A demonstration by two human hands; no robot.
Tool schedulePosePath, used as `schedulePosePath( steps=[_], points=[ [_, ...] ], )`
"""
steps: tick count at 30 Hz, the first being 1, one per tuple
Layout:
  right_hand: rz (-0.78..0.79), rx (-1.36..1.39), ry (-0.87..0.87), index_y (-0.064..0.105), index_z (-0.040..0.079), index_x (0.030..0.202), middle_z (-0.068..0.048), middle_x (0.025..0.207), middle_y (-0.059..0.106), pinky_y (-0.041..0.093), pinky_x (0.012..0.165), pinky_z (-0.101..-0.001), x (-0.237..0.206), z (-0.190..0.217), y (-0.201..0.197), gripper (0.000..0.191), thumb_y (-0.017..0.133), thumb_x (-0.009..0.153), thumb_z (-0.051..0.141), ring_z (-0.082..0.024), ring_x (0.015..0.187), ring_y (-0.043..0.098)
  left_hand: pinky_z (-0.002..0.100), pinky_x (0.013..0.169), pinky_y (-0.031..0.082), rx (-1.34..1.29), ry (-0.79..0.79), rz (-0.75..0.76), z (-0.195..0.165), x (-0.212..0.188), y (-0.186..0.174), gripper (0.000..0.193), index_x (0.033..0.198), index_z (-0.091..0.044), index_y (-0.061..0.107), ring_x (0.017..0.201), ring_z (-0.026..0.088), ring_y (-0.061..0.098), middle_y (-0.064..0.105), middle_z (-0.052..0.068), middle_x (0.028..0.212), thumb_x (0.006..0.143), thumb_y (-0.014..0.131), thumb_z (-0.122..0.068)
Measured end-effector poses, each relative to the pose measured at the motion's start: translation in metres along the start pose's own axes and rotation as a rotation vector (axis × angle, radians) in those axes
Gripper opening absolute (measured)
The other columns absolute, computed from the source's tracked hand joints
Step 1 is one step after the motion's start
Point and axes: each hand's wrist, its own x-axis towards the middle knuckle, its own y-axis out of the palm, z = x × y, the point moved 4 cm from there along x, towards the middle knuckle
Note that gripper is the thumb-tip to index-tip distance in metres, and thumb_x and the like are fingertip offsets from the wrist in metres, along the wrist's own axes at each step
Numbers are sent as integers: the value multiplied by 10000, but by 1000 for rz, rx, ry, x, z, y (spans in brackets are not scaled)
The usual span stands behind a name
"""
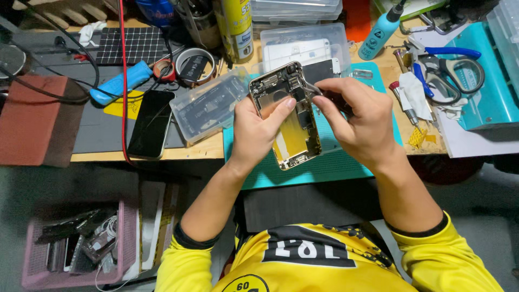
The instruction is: The person disassembles a smartphone at a repair bench. They open a phone in a clear case, remove the screen assembly, then use a pry tool and tweezers to detach and lift the battery and internal components from the phone body, working on the teal mat.
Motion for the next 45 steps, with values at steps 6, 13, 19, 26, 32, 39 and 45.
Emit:
schedulePosePath(
  steps=[6,13,19,26,32,39,45],
  points=[
    [-22,-30,4,711,-9,1069,-102,883,703,505,639,-261,0,-3,-1,135,803,977,26,-150,722,671,266,902,577,-18,4,12,-1,-1,1,200,1172,43,710,988,88,689,759,55,1100,989,716,-37],
    [-23,-23,12,712,-14,1057,-101,876,709,506,629,-259,-1,-5,0,129,804,981,34,-150,711,675,270,905,582,-35,-14,28,0,-1,1,209,1180,37,698,992,89,693,758,53,1106,987,713,-42],
    [-30,-78,-20,722,-12,1041,-114,869,703,488,621,-280,-1,-3,-2,132,818,969,44,-180,705,664,274,892,586,-1,-16,27,2,-1,0,197,1162,42,703,975,94,697,762,63,1089,985,718,-44],
    [-35,-103,-37,726,-10,1036,-117,866,699,484,622,-293,-1,-1,-3,129,820,964,40,-201,707,660,275,863,592,37,-27,14,0,-2,-1,191,1143,40,707,945,92,698,765,59,1060,978,722,-54],
    [-34,-187,-177,707,-2,1055,-108,890,697,494,644,-322,0,2,-1,150,824,960,6,-227,722,661,271,874,580,-7,-15,49,-2,-1,-1,198,1160,32,704,955,88,687,756,45,1071,987,712,-63],
    [-52,-334,-299,693,16,1072,-100,919,707,507,682,-361,-3,4,0,192,837,948,-11,-265,788,660,272,847,583,11,-54,42,-3,-1,-2,191,1141,33,710,926,86,687,758,46,1045,975,715,-62],
    [-71,-378,-347,693,7,1093,-110,961,720,517,690,-356,-3,4,1,201,829,947,-6,-265,799,663,265,835,582,-25,-76,40,-2,-1,-3,195,1139,36,707,917,82,685,755,44,1041,968,715,-57]
  ],
)
